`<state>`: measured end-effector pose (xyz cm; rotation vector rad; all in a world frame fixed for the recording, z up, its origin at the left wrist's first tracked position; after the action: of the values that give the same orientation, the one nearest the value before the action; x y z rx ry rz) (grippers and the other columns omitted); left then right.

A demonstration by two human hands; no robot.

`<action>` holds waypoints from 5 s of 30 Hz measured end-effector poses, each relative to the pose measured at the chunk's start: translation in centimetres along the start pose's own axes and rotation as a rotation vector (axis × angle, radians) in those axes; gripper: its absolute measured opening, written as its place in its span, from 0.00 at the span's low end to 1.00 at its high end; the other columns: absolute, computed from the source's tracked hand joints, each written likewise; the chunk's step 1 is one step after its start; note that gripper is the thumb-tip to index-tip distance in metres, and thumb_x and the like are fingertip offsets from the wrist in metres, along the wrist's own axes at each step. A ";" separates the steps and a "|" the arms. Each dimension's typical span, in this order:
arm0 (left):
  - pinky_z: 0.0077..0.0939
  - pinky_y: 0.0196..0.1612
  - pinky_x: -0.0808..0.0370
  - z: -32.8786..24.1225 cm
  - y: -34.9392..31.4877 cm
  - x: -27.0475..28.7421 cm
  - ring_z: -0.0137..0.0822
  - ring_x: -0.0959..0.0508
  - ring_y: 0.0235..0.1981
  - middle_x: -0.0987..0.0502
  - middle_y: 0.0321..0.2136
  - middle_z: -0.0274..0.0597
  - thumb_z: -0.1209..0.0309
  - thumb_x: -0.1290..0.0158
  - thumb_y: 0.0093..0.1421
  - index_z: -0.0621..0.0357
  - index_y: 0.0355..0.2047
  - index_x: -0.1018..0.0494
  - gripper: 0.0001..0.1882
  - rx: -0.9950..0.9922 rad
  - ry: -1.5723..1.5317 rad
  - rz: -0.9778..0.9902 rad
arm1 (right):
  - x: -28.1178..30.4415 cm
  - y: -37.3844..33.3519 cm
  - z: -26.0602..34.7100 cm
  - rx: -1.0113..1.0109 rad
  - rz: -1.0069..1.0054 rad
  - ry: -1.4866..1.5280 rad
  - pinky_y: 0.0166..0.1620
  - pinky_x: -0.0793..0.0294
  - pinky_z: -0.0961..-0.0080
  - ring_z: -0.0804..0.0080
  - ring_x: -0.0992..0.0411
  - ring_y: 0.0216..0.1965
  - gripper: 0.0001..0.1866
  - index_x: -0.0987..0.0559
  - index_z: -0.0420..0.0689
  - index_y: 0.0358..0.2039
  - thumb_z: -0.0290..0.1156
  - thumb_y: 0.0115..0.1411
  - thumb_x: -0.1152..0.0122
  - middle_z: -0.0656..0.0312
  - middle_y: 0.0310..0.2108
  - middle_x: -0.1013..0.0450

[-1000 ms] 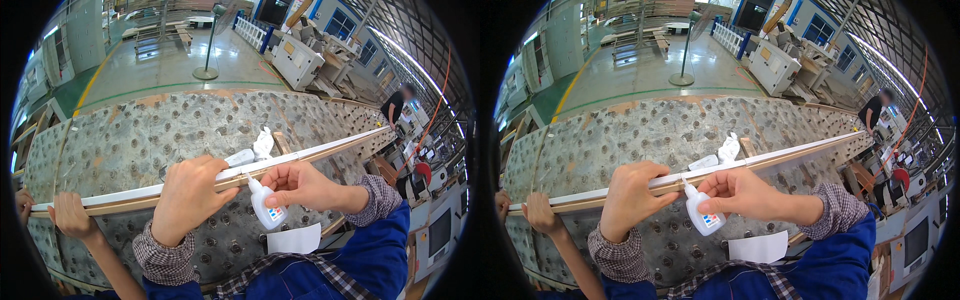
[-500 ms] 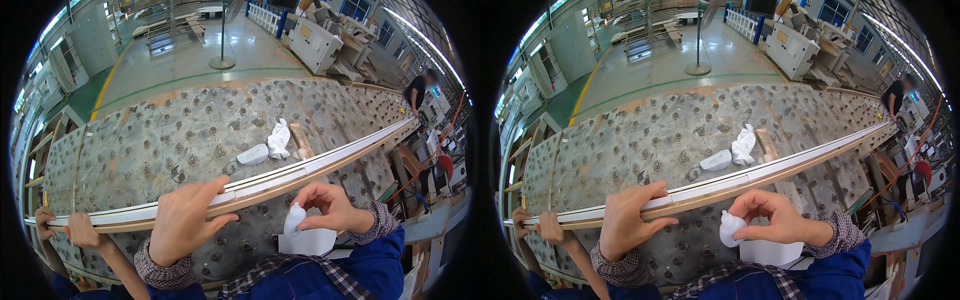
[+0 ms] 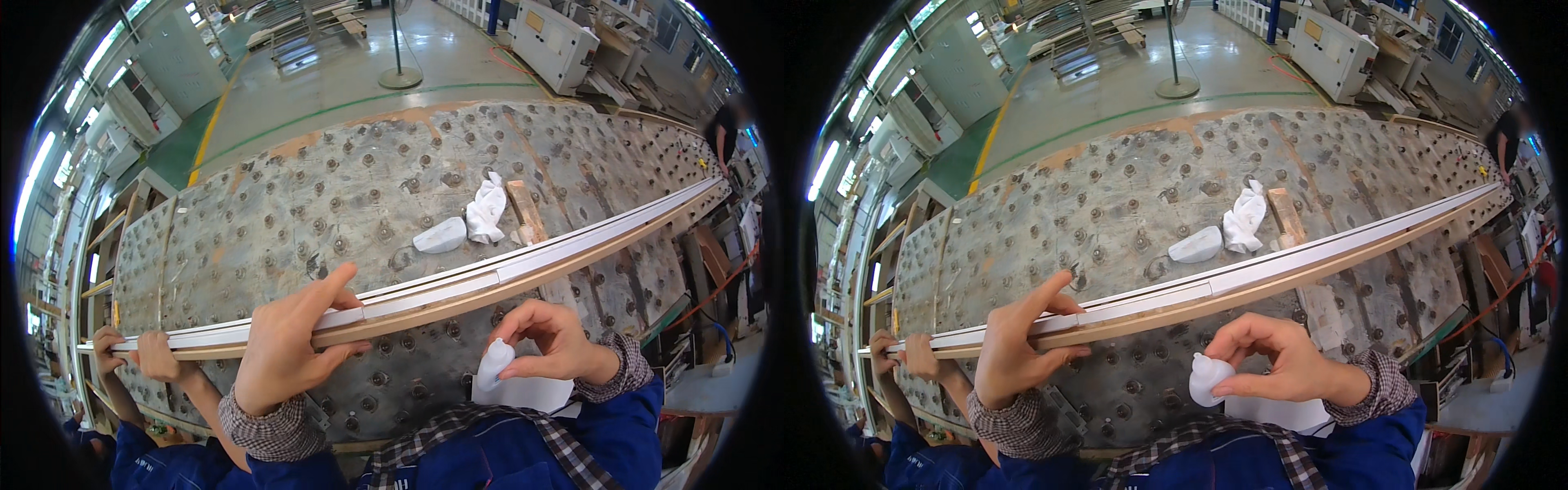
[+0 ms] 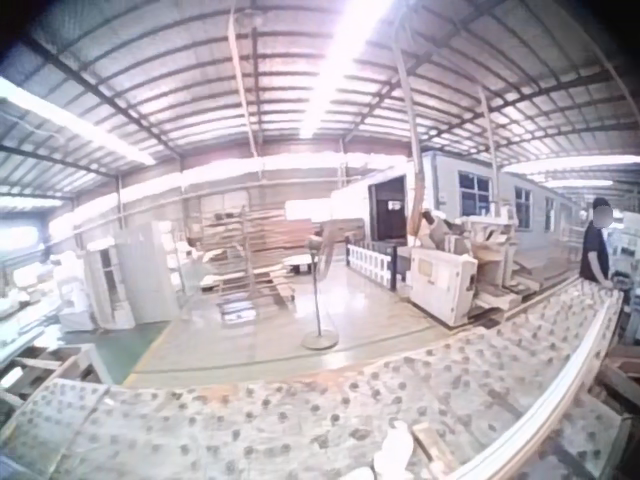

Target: The person applies glue to a white panel and inserts a wooden trim piece into a pre-cut slot. They then flip the panel and apply glue along the edge of the trim, wiping excess with a cloth. The task involves precise alignment and manual finishing of the panel edge.

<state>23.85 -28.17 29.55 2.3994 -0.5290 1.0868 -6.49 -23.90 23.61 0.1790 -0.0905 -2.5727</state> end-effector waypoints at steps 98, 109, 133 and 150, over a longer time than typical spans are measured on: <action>0.26 0.32 0.21 1.0 0.4 -0.8 0.36 0.18 0.27 0.18 0.31 0.42 0.61 0.24 0.34 0.59 0.58 0.30 0.49 0.058 0.011 -0.160 | 2.2 0.6 5.6 -0.239 -0.217 -0.204 0.28 0.23 0.84 0.82 0.25 0.34 0.15 0.25 0.37 0.45 0.34 0.63 0.36 0.65 0.36 0.24; 0.25 0.32 0.21 1.0 0.4 -0.8 0.35 0.17 0.28 0.18 0.32 0.43 0.63 0.23 0.34 0.61 0.58 0.31 0.49 0.040 0.013 -0.162 | 2.5 1.5 7.2 -0.345 -0.178 -0.190 0.33 0.22 0.83 0.81 0.24 0.36 0.16 0.23 0.37 0.46 0.32 0.61 0.34 0.62 0.37 0.22; 0.25 0.31 0.22 1.3 0.4 -0.7 0.35 0.17 0.27 0.18 0.32 0.41 0.61 0.24 0.34 0.59 0.58 0.31 0.49 0.060 0.018 -0.158 | 2.9 3.0 8.1 -0.455 -0.158 -0.240 0.27 0.22 0.85 0.81 0.23 0.31 0.16 0.21 0.35 0.44 0.32 0.60 0.33 0.61 0.35 0.21; 0.29 0.39 0.20 1.7 0.1 -0.5 0.42 0.18 0.36 0.20 0.41 0.54 0.60 0.26 0.42 0.65 0.55 0.30 0.42 -0.217 -0.013 -0.546 | 4.3 3.5 7.9 -0.401 -0.136 -0.386 0.26 0.25 0.83 0.81 0.25 0.27 0.17 0.20 0.34 0.42 0.35 0.60 0.34 0.61 0.30 0.21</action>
<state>24.54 -29.10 28.14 2.1690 0.0176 0.7293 -9.44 -28.93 31.27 -0.4761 0.3024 -2.6631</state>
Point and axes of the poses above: each hand's wrist, its own y-axis towards the middle knuckle, its own x-axis out of the back of the hand, z = x × y, the point moved 2 cm from there along y, towards the middle knuckle
